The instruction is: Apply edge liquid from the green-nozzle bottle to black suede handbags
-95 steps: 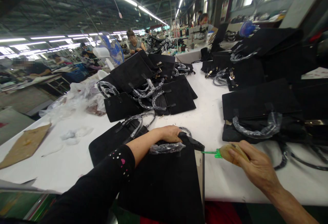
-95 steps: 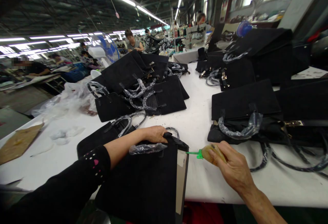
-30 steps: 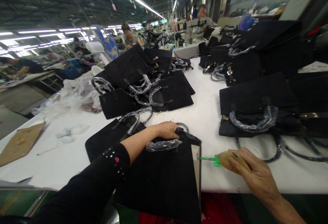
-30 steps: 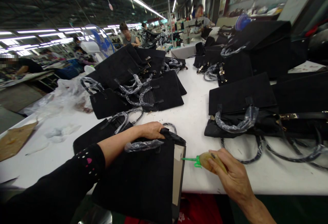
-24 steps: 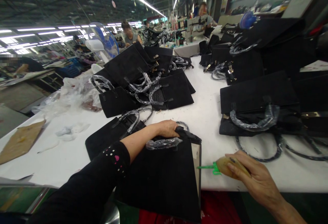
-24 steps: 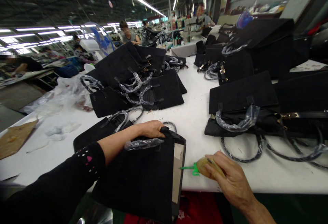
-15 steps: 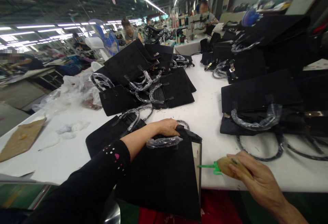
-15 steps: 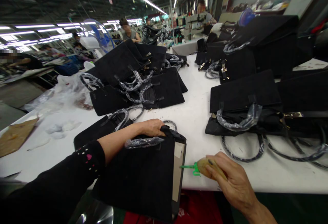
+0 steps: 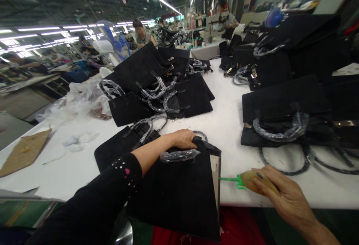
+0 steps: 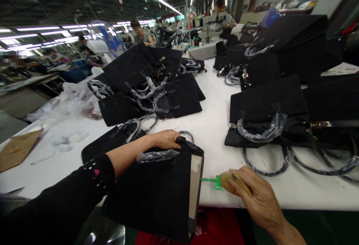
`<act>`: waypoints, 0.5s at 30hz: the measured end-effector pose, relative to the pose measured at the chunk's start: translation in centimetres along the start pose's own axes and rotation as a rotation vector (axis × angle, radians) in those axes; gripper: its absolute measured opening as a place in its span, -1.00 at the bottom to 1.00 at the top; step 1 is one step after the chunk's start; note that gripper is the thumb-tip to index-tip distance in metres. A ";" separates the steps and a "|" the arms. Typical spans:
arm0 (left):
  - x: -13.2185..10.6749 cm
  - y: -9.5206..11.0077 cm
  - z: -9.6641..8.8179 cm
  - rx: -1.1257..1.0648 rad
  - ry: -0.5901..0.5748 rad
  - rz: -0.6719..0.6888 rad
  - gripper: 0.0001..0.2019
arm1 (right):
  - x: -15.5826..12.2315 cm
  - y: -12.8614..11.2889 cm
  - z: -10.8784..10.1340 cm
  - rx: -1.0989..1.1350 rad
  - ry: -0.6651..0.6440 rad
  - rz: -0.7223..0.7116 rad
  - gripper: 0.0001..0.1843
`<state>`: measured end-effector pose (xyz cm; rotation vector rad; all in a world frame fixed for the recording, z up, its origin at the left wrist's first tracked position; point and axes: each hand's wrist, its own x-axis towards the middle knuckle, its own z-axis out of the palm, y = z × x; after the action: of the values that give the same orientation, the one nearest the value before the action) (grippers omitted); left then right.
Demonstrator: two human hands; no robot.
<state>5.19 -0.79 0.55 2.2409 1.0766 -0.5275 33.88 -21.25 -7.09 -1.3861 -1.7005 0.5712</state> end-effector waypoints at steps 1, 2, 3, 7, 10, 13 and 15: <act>0.0 0.0 0.0 0.001 0.002 -0.001 -0.84 | 0.0 0.0 0.0 0.007 -0.039 0.004 -0.81; -0.1 0.1 0.0 0.003 0.004 -0.002 -0.84 | 0.1 0.1 0.0 0.010 -0.051 0.011 -0.81; -0.1 0.1 0.0 0.005 0.007 -0.003 -0.84 | 0.2 0.1 0.0 0.010 -0.027 0.018 -0.80; 0.0 -0.2 0.2 0.017 0.018 -0.002 -0.81 | 0.9 -0.1 0.1 0.006 0.105 0.003 -0.80; 0.2 -0.4 0.3 0.023 0.023 0.003 -0.77 | 1.2 -0.5 -0.1 0.020 -0.022 -0.019 -0.83; 0.2 -0.4 0.3 0.026 0.025 0.002 -0.77 | 1.2 -0.7 -0.2 0.038 -0.153 -0.007 -0.82; 0.2 -0.3 0.2 0.027 0.023 -0.003 -0.79 | 1.4 -0.5 0.0 0.027 -0.081 -0.007 -0.82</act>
<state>5.03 -0.70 0.17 2.2739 1.0903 -0.5220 33.56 -20.07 -6.29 -1.3540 -1.7546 0.6523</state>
